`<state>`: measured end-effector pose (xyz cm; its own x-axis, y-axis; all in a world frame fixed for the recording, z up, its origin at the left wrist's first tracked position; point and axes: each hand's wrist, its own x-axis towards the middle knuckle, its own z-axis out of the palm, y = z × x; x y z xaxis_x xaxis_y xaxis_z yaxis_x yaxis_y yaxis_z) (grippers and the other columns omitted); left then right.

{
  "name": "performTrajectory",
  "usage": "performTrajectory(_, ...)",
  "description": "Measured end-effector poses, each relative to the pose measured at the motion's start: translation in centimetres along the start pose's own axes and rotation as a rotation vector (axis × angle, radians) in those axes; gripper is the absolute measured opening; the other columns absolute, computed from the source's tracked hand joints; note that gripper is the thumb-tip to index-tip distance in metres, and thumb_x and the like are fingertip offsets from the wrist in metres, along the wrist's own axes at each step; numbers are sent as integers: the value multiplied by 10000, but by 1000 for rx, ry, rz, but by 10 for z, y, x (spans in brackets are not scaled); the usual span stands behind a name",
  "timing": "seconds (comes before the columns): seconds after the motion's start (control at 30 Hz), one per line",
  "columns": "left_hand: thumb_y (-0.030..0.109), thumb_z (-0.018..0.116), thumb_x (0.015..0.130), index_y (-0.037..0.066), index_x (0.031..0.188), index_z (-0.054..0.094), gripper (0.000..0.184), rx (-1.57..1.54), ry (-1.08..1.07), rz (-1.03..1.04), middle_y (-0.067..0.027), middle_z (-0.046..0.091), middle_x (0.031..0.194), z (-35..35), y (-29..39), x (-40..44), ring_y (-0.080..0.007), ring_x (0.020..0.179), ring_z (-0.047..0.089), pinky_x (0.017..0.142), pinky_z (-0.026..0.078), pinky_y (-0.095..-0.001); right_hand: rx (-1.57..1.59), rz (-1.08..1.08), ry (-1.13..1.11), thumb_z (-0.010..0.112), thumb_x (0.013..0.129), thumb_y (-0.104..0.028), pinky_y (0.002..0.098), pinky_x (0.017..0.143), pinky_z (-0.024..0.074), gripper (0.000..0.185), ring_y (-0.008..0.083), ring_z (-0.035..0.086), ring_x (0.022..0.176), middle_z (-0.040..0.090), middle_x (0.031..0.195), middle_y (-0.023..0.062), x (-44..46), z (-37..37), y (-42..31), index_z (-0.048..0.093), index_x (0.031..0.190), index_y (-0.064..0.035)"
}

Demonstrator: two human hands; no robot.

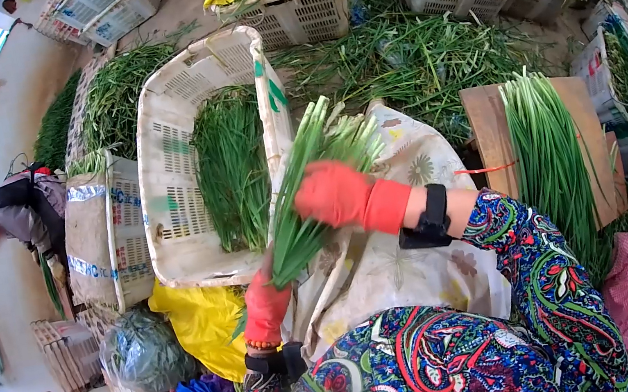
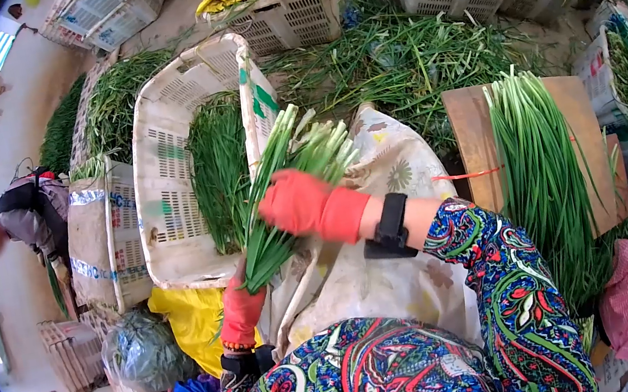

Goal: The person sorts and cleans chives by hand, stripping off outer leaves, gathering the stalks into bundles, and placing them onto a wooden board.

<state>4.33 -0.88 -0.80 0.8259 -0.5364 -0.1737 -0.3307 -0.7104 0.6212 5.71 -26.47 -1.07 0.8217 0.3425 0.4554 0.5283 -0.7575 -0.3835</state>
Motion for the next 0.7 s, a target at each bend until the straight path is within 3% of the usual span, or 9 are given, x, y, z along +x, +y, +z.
performTrajectory(0.07,81,631,693,127,1308,373,669,-27,-9,5,-186,600,992,0,0,3,-331,934,578,752,473,-349,274,117,-118,538,740,-187,343,749,456,80,189,586,691,594,697,41,5,-15,-18,602,758,-142)
performTrajectory(0.17,85,632,698,110,1306,374,661,-12,-13,1,-188,598,1003,-1,1,4,-328,947,576,756,473,-342,950,636,-492,517,784,-184,295,661,472,146,148,588,649,631,775,41,23,-62,-18,632,813,-100)
performTrajectory(0.27,85,629,701,107,1310,368,663,-19,-11,10,-190,594,1022,1,-3,4,-328,959,571,762,472,-342,1273,660,-303,507,795,-177,267,606,471,199,124,583,621,635,794,55,31,-103,-2,635,859,-39)
performTrajectory(0.37,73,615,699,106,1315,363,666,-60,-20,-19,-192,586,1046,2,-4,2,-326,979,564,778,468,-341,1537,540,310,531,775,-149,272,608,479,246,156,584,714,601,812,72,30,-156,46,577,940,28)
performTrajectory(0.43,63,604,698,107,1318,359,668,-112,-29,-15,-193,582,1061,2,-8,4,-323,996,558,792,464,-341,1959,194,762,499,821,-153,314,774,451,266,190,582,760,583,793,62,14,-209,122,527,1001,41)
performTrajectory(0.47,58,598,697,107,1317,361,666,-116,-27,-15,-193,580,1065,4,-9,3,-321,1004,556,799,462,-341,1588,209,1118,494,841,-189,319,889,407,318,176,585,851,604,925,67,11,-238,146,503,1079,22)
performTrajectory(0.6,44,590,696,103,1310,373,654,-91,-39,-25,-196,572,1082,1,-9,7,-312,1028,548,820,456,-339,733,612,134,542,822,-223,303,959,361,450,173,551,1001,586,1082,91,-23,-172,266,451,1201,4)
performTrajectory(0.63,42,590,696,102,1308,377,650,-79,-50,-43,-196,570,1086,2,-8,8,-310,1033,547,823,455,-338,457,866,-97,600,788,-280,295,995,311,599,186,470,1138,494,1242,116,-10,-134,222,393,1286,-19)
performTrajectory(0.7,50,598,700,104,1304,382,644,-74,-37,-34,-196,569,1089,4,-8,8,-310,1034,546,825,454,-337,299,749,-259,620,764,-351,284,1017,276,733,202,394,1210,309,1385,134,6,-134,95,306,1337,-18)
